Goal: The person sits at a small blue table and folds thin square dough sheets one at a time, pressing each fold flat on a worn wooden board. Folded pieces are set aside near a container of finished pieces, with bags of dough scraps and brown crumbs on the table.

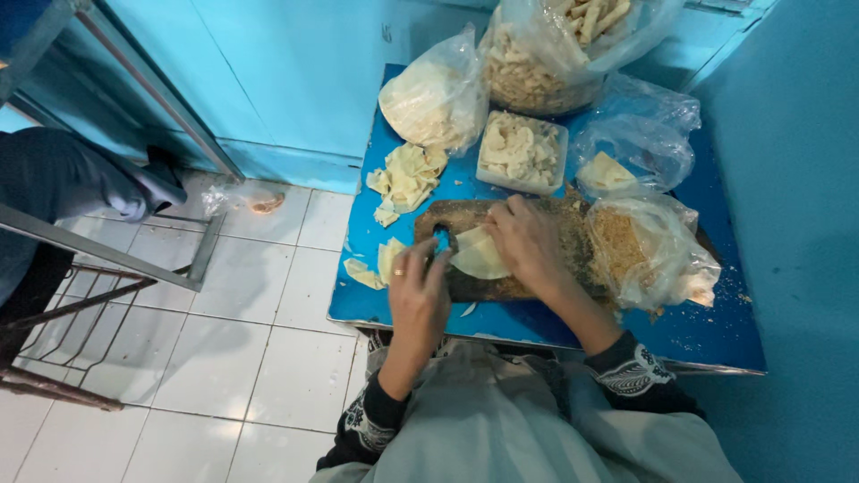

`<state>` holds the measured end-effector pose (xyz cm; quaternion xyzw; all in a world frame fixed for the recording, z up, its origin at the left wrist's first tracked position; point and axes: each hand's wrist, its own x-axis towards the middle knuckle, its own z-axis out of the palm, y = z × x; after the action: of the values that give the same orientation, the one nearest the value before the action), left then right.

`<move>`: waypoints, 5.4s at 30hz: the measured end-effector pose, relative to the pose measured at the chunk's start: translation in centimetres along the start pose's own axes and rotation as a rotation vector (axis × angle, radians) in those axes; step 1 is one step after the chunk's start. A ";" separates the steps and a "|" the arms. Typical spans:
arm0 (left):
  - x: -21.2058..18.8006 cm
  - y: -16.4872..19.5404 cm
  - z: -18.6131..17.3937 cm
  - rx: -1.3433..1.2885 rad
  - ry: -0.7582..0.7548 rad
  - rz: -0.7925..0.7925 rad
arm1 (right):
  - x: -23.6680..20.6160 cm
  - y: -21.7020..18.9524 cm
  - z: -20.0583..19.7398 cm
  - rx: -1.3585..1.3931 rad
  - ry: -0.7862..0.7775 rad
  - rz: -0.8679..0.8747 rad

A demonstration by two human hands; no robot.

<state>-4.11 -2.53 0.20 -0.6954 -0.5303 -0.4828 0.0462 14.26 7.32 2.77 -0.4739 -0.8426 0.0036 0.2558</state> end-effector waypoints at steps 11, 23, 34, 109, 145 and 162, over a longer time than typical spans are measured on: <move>-2.1 1.4 4.5 0.104 -0.182 0.194 | 1.3 5.3 -4.5 -0.095 0.049 -0.017; -2.2 2.4 4.3 0.077 -0.187 0.144 | 3.3 8.6 -1.3 -0.262 -0.041 0.032; -2.1 2.2 3.9 0.059 -0.231 0.139 | 2.9 9.0 -1.1 -0.412 -0.074 0.025; -2.1 0.0 1.8 0.067 -0.205 0.032 | -12.6 4.7 -6.6 0.030 0.101 0.448; -0.3 0.3 3.3 0.078 -0.101 -0.169 | -8.4 3.0 -2.9 0.113 0.307 0.250; 0.1 0.8 3.7 0.104 -0.096 -0.160 | -5.0 -3.6 0.2 0.184 0.234 0.037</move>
<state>-1.23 -0.66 -1.29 -0.6699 -0.6100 -0.4230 0.0181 13.44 1.40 1.38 -0.4609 -0.7943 0.0303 0.3947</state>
